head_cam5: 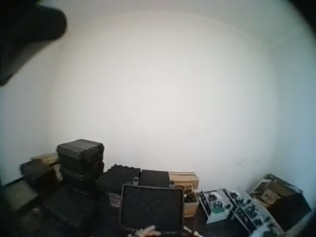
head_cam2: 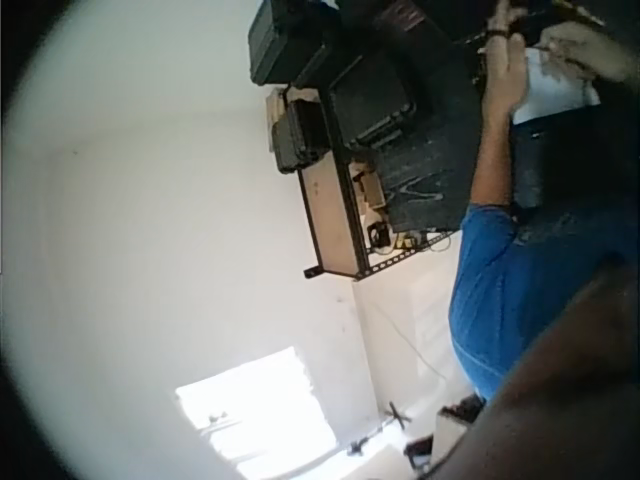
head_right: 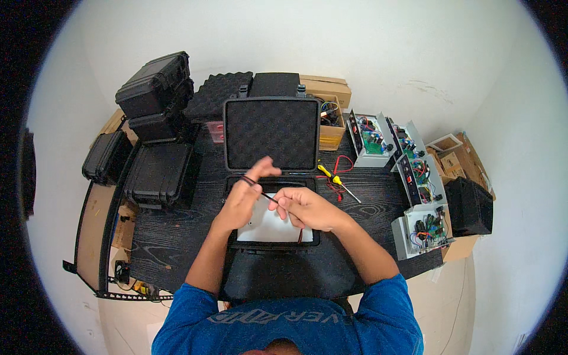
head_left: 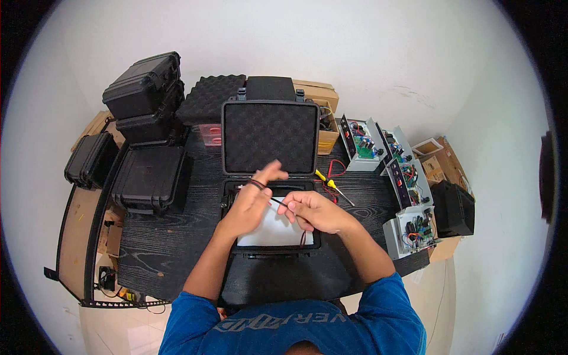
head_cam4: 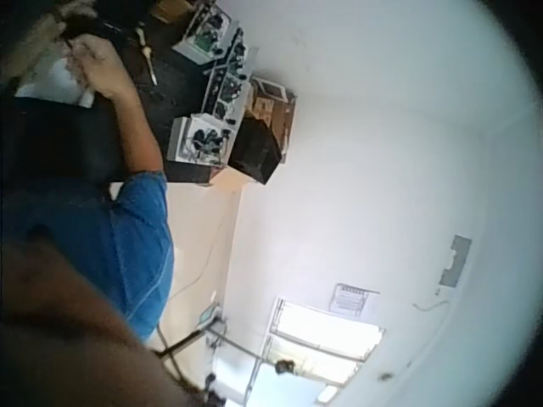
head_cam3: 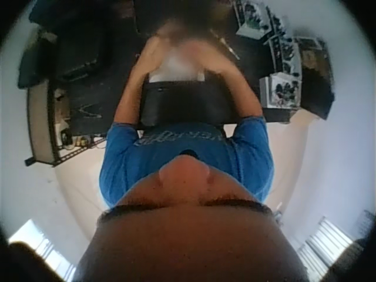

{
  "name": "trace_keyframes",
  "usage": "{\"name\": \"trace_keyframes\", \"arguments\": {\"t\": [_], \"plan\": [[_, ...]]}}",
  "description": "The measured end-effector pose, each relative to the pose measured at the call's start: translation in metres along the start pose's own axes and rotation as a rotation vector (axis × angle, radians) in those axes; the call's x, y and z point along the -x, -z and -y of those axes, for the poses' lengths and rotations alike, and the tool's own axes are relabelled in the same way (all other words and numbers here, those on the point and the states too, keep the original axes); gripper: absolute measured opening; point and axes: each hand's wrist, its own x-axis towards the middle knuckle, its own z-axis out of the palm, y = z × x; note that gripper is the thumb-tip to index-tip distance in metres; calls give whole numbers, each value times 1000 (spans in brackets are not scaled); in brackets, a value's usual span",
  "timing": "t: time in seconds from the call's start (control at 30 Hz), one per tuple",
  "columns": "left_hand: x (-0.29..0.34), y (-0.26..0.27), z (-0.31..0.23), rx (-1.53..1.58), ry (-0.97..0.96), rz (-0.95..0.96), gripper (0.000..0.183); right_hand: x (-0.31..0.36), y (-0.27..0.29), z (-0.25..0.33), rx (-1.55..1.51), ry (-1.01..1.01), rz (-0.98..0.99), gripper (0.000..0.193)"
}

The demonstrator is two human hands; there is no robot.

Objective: The person packs circuit boards into protective cases, then tests a board with a multimeter connected by cables.

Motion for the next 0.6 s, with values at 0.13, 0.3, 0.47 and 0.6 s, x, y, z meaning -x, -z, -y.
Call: {"name": "trace_keyframes", "arguments": {"t": [0.13, 0.3, 0.47, 0.6], "plan": [[3, 2, -11, -28, 262, 261, 39, -5, 7, 7, -65, 58, -11, 27], [9, 7, -2, 471, 620, 609, 46, -15, 6, 8, 582, 500, -212, 15], [15, 2, -5, 752, 593, 579, 53, -15, 6, 12, 893, 755, -261, 10], [14, -2, -3, 840, 400, 502, 54, -12, 5, 17, 1071, 824, -345, 12]]}}
